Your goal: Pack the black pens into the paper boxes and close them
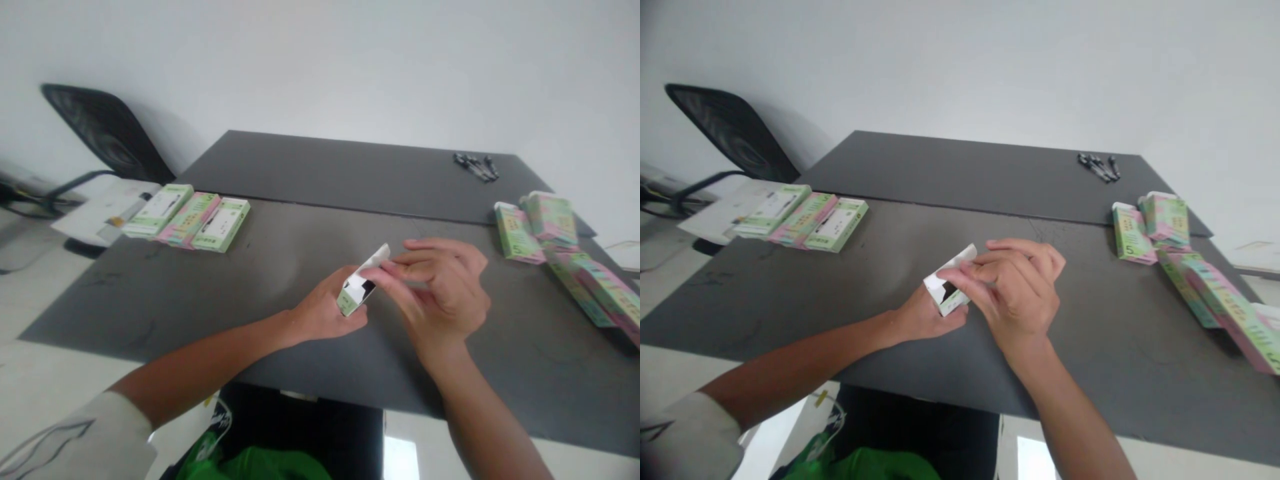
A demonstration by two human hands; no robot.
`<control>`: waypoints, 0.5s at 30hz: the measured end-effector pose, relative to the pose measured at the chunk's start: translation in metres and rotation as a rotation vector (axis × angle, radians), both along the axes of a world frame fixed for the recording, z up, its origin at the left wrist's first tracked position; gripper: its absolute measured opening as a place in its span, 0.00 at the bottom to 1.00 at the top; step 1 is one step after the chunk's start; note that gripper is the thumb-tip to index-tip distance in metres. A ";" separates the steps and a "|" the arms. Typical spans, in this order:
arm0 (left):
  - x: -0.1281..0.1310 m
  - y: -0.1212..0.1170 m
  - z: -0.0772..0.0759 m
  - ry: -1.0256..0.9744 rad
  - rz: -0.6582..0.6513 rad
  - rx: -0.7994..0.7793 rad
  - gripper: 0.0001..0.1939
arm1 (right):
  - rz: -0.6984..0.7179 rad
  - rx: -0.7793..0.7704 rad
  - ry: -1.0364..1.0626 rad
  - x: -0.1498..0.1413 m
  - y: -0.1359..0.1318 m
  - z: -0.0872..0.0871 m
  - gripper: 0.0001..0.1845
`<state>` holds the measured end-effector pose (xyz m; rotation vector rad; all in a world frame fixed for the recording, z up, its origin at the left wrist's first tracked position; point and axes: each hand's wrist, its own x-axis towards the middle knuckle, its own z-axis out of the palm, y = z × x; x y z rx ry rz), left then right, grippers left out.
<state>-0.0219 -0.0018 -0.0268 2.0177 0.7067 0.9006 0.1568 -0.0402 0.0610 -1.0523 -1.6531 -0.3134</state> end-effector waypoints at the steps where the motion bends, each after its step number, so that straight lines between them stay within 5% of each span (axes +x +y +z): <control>1: 0.000 0.000 0.000 0.007 0.005 0.000 0.28 | 0.019 -0.009 0.010 -0.001 0.001 -0.001 0.11; 12: 0.003 -0.001 0.008 -0.006 -0.037 -0.083 0.18 | 0.064 -0.115 -0.111 -0.006 0.000 0.006 0.03; 15: 0.000 -0.001 0.007 -0.049 0.002 -0.049 0.24 | 0.039 -0.001 -0.098 0.003 -0.001 0.004 0.13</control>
